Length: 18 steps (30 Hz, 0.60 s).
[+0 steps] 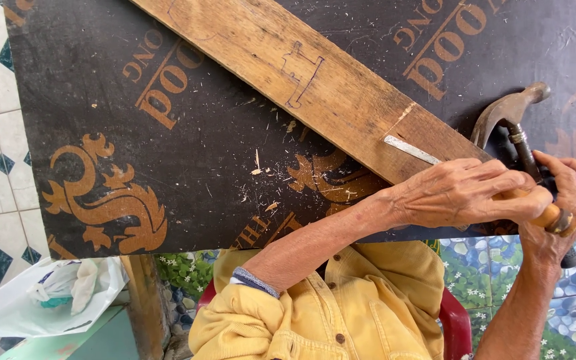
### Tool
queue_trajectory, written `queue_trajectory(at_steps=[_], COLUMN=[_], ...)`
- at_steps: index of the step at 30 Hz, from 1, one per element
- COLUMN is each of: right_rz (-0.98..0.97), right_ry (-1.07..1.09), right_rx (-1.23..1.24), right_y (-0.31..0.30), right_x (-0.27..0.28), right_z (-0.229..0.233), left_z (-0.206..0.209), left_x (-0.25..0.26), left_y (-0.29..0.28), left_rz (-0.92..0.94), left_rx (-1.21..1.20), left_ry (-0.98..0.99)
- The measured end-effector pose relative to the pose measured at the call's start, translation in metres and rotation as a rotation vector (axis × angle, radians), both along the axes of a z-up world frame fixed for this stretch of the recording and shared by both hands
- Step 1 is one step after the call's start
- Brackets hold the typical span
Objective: Using a chisel and hammer to carve a mark into a wooden plank on a workbench, then wiping the area with a cloth.
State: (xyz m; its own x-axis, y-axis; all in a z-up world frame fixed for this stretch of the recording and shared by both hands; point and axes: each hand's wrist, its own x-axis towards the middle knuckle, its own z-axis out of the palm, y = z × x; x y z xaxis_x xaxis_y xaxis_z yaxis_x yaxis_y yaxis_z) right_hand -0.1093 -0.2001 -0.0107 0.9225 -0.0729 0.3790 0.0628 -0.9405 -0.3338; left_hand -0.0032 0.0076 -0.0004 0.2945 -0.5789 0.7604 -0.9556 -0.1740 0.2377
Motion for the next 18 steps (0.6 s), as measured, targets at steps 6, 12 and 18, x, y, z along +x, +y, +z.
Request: queue_trajectory(at_steps=[6, 12, 18], right_rz=[-0.015, 0.0, 0.009], right_ry=[0.009, 0.006, -0.035], right_rx=[0.008, 0.017, 0.0], right_y=[0.006, -0.002, -0.007], right_x=[0.001, -0.002, -0.001], right_z=[0.004, -0.001, -0.007], left_z=[0.0, 0.015, 0.016], left_x=[0.002, 0.007, 0.009], left_y=[0.0, 0.005, 0.004], left_rz=[-0.009, -0.03, 0.005], left_rx=[0.023, -0.011, -0.01], left_ry=[0.01, 0.047, 0.068])
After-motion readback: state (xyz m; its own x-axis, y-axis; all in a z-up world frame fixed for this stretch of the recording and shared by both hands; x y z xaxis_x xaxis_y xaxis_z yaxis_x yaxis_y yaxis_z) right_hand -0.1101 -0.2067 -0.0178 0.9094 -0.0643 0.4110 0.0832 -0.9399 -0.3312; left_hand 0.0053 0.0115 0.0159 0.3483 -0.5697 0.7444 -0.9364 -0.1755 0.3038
